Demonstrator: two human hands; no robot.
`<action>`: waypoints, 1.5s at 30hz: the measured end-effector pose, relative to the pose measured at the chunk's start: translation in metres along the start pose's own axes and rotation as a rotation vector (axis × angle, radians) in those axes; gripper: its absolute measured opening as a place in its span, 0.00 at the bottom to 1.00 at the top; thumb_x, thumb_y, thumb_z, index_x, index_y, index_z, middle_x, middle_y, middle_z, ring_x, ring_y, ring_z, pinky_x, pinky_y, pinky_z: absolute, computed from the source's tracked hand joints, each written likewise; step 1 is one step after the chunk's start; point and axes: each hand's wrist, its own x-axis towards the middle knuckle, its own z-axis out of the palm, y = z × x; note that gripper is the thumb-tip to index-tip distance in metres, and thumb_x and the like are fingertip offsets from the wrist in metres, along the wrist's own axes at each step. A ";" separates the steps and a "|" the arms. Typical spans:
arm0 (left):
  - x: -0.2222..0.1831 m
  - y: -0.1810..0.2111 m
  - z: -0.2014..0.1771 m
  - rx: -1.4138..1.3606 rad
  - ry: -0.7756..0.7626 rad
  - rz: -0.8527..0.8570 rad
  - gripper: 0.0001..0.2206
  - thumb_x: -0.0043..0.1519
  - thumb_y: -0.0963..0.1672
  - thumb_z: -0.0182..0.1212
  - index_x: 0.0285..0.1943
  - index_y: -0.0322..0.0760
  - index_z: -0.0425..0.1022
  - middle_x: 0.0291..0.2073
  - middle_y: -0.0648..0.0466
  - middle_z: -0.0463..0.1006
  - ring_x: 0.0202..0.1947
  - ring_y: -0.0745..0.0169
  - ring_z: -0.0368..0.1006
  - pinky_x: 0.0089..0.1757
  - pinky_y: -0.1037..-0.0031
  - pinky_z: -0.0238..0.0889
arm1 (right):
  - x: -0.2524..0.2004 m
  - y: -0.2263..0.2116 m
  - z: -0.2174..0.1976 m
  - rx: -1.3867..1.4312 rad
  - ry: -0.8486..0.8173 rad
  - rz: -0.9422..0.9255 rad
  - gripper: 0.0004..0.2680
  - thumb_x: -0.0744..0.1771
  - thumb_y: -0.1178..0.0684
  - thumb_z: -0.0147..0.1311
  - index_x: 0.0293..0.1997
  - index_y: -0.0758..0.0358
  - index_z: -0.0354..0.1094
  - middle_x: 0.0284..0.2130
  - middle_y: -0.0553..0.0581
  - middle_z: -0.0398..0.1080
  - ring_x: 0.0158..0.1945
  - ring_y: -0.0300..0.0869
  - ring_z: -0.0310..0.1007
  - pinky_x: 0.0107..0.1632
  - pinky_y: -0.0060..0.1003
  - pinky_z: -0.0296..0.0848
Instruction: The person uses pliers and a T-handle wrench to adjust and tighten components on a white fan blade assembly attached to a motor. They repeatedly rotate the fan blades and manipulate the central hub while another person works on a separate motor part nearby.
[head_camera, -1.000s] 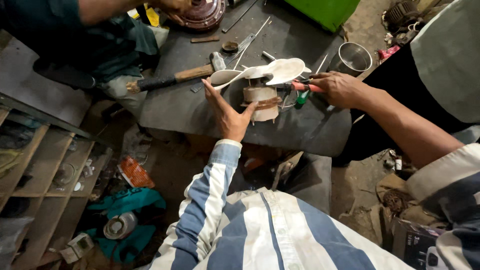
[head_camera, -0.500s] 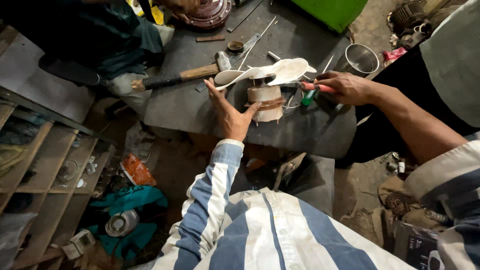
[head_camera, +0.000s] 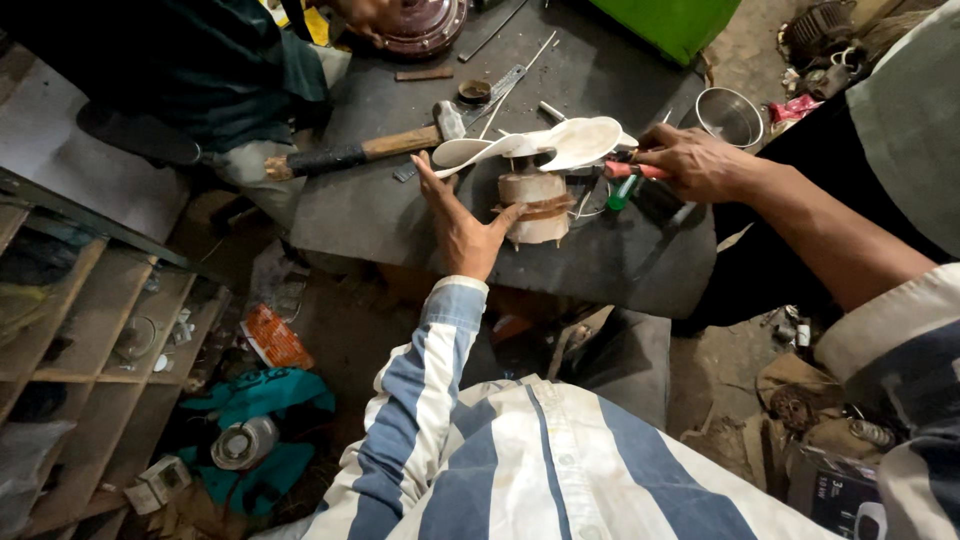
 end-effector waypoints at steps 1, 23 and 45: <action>0.001 -0.001 -0.001 0.010 0.001 0.009 0.68 0.47 0.48 0.84 0.82 0.40 0.20 0.80 0.34 0.36 0.76 0.35 0.53 0.69 0.55 0.59 | 0.000 -0.005 -0.005 0.000 -0.025 0.024 0.20 0.66 0.56 0.54 0.68 0.48 0.64 0.58 0.60 0.63 0.52 0.54 0.71 0.58 0.48 0.74; 0.007 -0.010 -0.004 -0.087 -0.054 0.014 0.68 0.47 0.48 0.84 0.82 0.37 0.19 0.81 0.36 0.36 0.77 0.38 0.54 0.69 0.59 0.61 | 0.016 0.013 0.018 0.111 -0.118 0.091 0.05 0.69 0.54 0.53 0.44 0.64 0.68 0.45 0.59 0.63 0.46 0.51 0.73 0.50 0.48 0.74; 0.008 -0.006 -0.006 -0.133 -0.089 -0.056 0.68 0.47 0.46 0.84 0.81 0.39 0.17 0.81 0.38 0.40 0.70 0.38 0.65 0.65 0.60 0.65 | -0.032 -0.070 -0.018 -0.088 0.037 0.162 0.27 0.58 0.57 0.59 0.66 0.56 0.65 0.59 0.60 0.69 0.51 0.54 0.75 0.49 0.49 0.75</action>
